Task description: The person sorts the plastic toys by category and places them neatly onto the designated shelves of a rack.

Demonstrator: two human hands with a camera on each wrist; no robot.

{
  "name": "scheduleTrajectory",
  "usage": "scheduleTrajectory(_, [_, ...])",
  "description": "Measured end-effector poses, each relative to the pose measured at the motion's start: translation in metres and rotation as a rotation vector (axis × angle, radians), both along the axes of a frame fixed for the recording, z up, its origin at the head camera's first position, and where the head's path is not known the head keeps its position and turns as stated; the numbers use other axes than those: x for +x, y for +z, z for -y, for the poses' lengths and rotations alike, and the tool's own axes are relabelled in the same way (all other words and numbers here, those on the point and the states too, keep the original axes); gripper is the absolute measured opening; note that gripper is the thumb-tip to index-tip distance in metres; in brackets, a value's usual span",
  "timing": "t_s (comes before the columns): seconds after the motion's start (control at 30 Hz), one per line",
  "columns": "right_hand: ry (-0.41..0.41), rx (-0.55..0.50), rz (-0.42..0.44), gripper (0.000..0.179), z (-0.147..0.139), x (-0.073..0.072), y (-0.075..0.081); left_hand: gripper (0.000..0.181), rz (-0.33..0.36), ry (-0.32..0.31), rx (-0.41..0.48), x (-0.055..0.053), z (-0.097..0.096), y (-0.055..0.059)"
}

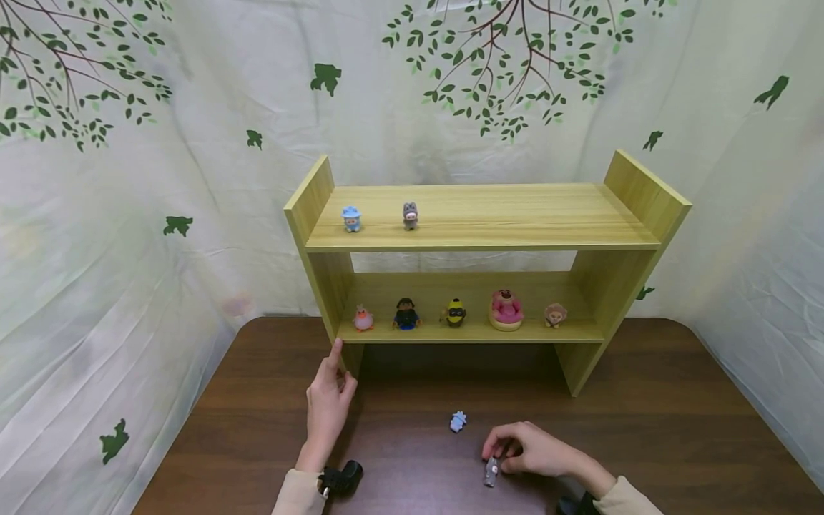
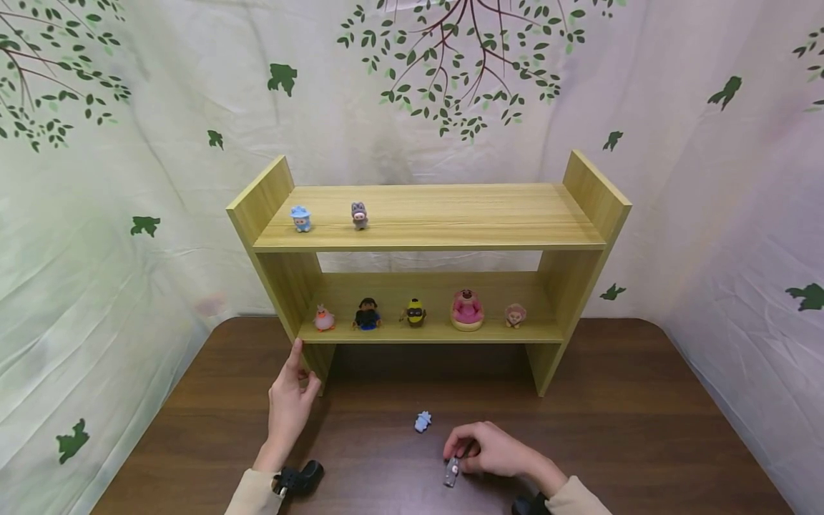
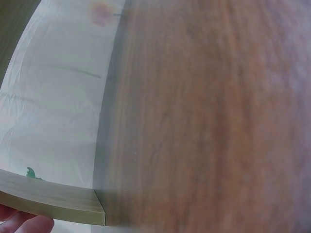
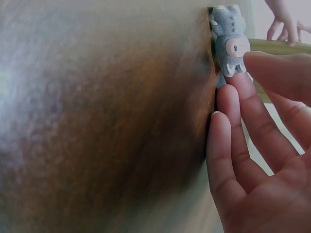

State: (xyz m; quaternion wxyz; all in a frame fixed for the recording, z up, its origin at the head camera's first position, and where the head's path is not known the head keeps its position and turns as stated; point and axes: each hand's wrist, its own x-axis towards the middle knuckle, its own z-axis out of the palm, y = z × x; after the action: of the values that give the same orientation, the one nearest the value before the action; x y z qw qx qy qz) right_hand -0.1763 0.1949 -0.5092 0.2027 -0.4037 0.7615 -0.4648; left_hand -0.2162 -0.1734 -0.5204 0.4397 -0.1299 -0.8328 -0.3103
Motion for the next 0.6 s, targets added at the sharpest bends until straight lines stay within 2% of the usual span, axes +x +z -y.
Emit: scheduleTrajectory(0.6, [-0.026, 0.01, -0.036, 0.011, 0.0061, 0.0027, -0.0004, 0.091, -0.003, -0.003, 0.001, 0.0002, 0.0004, -0.0002])
